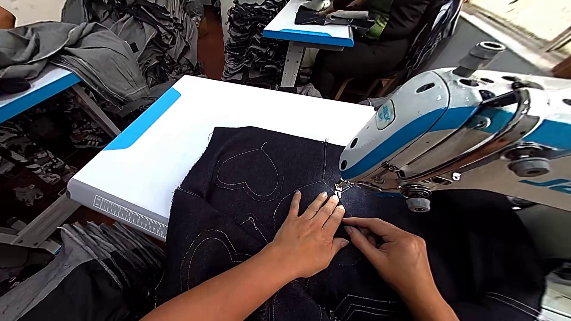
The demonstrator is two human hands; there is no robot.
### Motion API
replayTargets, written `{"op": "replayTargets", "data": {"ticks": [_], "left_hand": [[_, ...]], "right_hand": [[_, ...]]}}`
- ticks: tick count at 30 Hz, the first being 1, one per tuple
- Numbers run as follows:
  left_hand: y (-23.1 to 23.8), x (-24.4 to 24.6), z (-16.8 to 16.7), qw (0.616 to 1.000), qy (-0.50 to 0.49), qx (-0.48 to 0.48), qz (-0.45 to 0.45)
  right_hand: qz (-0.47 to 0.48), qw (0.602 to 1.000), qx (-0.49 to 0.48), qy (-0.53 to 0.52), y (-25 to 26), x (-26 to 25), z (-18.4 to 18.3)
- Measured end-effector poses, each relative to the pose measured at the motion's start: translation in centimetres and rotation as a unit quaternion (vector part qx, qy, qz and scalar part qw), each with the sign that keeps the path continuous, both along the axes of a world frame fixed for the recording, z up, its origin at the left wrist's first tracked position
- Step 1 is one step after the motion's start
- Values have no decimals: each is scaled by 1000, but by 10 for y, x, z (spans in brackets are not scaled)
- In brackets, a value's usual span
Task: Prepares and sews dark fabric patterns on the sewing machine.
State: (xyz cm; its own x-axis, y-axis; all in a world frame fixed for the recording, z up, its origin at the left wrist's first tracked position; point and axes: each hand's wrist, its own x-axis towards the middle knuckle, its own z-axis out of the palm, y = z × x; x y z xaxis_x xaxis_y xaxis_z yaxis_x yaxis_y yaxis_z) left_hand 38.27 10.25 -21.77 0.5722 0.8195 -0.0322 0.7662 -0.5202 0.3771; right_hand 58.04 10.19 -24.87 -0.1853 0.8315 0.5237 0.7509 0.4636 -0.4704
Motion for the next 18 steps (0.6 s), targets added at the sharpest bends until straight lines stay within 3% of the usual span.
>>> {"op": "replayTargets", "data": {"ticks": [18], "left_hand": [[0,2,6,999,44,-17,15]], "right_hand": [[-6,1000,-8,4,2,-1,1]]}}
